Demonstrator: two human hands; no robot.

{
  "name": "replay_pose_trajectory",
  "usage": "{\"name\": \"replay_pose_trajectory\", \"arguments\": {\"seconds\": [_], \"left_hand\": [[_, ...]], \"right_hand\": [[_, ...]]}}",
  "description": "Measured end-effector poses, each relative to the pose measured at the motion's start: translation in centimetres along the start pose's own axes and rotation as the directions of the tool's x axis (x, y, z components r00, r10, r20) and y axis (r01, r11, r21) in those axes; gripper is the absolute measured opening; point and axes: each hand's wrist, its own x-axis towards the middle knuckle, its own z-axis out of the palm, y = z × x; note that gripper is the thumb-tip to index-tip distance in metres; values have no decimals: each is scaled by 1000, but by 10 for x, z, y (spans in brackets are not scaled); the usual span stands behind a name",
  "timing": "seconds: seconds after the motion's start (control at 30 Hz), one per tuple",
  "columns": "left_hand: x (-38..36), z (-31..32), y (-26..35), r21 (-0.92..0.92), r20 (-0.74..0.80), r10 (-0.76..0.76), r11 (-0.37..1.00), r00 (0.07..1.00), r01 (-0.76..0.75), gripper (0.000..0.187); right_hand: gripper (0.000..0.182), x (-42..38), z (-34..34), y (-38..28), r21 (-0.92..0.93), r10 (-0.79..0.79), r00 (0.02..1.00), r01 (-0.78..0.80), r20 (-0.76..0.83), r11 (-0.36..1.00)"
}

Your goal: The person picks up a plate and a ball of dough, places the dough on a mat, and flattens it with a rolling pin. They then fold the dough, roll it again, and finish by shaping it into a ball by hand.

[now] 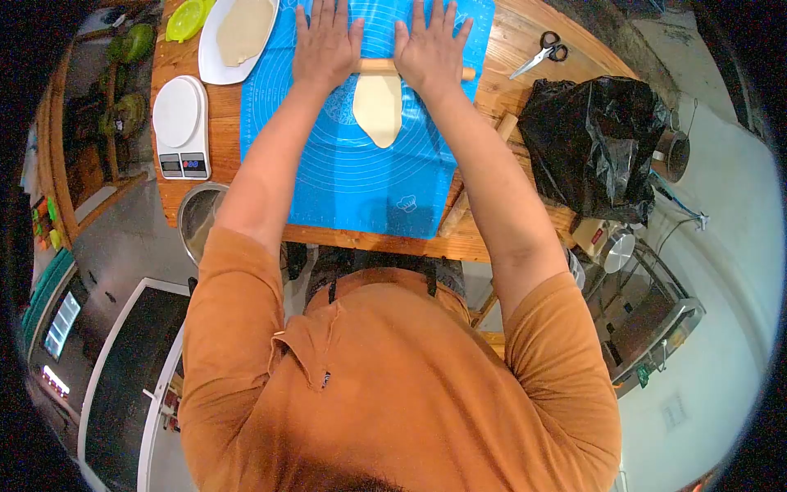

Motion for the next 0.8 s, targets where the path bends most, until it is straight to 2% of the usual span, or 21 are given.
{"name": "replay_pose_trajectory", "arguments": {"seconds": [0.1,0.17,0.2,0.27,0.5,0.57,0.7,0.77,0.8], "left_hand": [[-12,-7,7,20,20,-9,1000,1000,9,66],[-22,-7,9,34,31,-34,999,999,33,65],[-28,-6,8,37,27,-33,999,999,32,65],[-39,-4,9,135,-89,51,990,995,-39,64],[-65,-5,15,128,-89,28,992,996,-16,67],[-70,-3,15,125,-10,-11,992,1000,12,70],[-65,2,12,69,-7,-29,997,1000,29,71],[-58,5,11,221,61,-45,975,997,31,73],[-55,7,9,221,63,-49,975,997,34,73]], "right_hand": [[64,-14,3,3,28,-4,1000,4,2,1000],[65,-24,11,5,-33,-94,989,91,-116,995],[65,-28,13,5,-31,-95,988,92,-121,995],[65,-39,11,7,-43,-116,989,112,-93,993],[67,-62,6,5,-10,-138,986,138,-95,990],[69,-65,5,5,-10,-128,989,127,-75,992],[71,-62,7,5,-27,-117,992,116,-54,993],[71,-55,9,6,-36,-94,995,92,-42,995],[71,-52,11,6,-36,-96,995,95,-39,995]]}}
